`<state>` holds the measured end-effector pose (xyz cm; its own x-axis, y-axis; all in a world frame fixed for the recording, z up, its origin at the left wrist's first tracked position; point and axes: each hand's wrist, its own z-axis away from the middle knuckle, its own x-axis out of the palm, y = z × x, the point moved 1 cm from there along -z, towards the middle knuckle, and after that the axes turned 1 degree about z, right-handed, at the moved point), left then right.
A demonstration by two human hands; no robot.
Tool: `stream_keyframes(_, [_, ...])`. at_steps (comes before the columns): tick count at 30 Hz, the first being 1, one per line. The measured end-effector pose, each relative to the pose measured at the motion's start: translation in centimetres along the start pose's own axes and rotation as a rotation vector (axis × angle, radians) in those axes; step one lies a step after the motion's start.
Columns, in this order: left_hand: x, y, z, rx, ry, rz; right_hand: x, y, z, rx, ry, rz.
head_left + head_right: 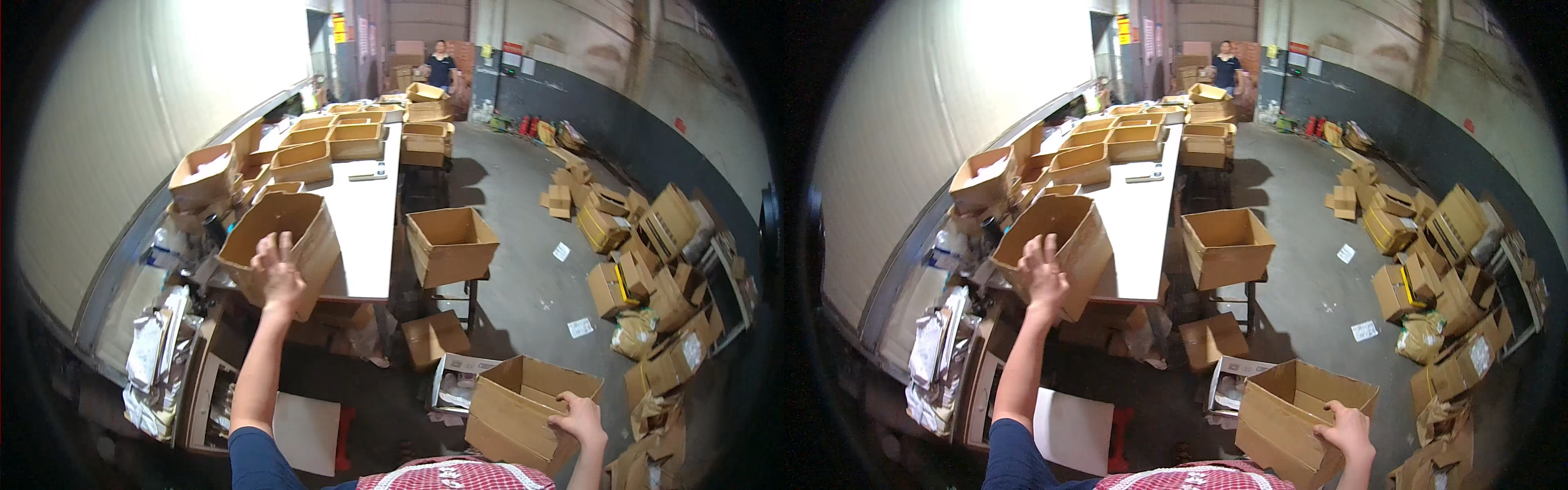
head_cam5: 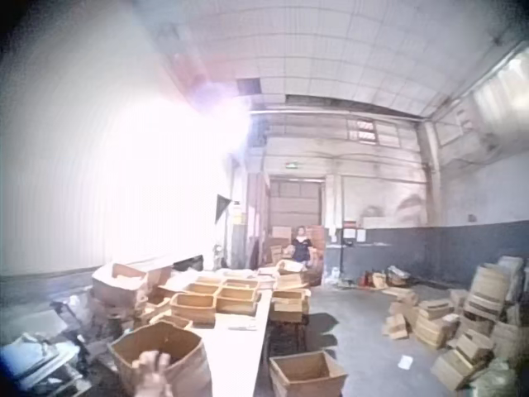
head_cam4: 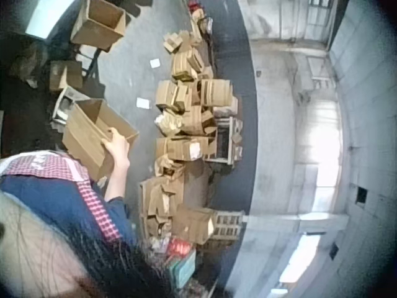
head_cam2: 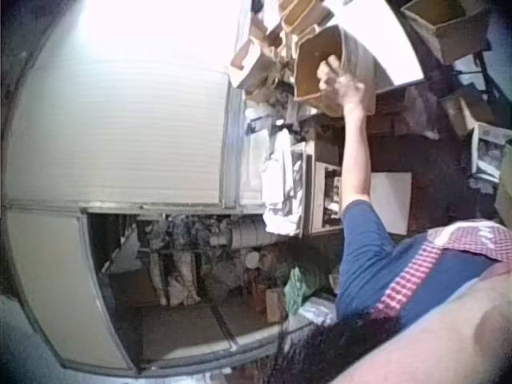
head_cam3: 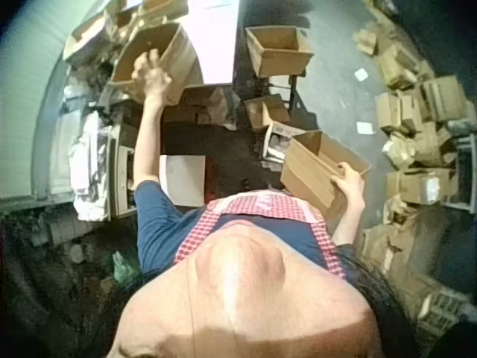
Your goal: The person packs bagged components into small cardboard boxes, collects and sorts additional boxes across the workshop floor, and folds and arranges cardboard boxes on the workbench.
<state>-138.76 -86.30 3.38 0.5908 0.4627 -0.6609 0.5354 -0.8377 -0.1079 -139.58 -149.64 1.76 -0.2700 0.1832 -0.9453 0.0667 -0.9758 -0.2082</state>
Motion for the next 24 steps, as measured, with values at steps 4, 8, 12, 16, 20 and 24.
stream_keyframes(4, [5.9, -3.5, -0.8, -0.225, -0.604, 0.042, -0.4, 7.1, 0.7, 0.097, 0.002, -0.011])
stream_keyframes(8, [8.5, 0.9, -0.9, -0.098, -0.353, 0.276, -0.8, 15.9, 1.3, 0.209, -0.03, -0.035])
stream_keyframes(12, [7.1, 7.5, -3.9, -0.304, -0.622, -0.076, -1.2, 26.6, 1.4, 0.335, -0.072, -0.088])
stream_keyframes(16, [5.0, 16.3, -5.4, -0.368, -0.277, -0.214, -1.6, 35.2, -0.7, 0.306, 0.249, 0.016])
stream_keyframes(20, [3.1, 38.3, 0.7, -0.256, -0.487, 1.137, -1.8, 39.0, -5.4, 0.162, 0.434, 0.129])
stream_keyframes(24, [-3.4, 61.8, 14.0, -0.303, -1.769, 1.56, -6.0, 38.2, -11.8, -0.163, 0.585, 0.136])
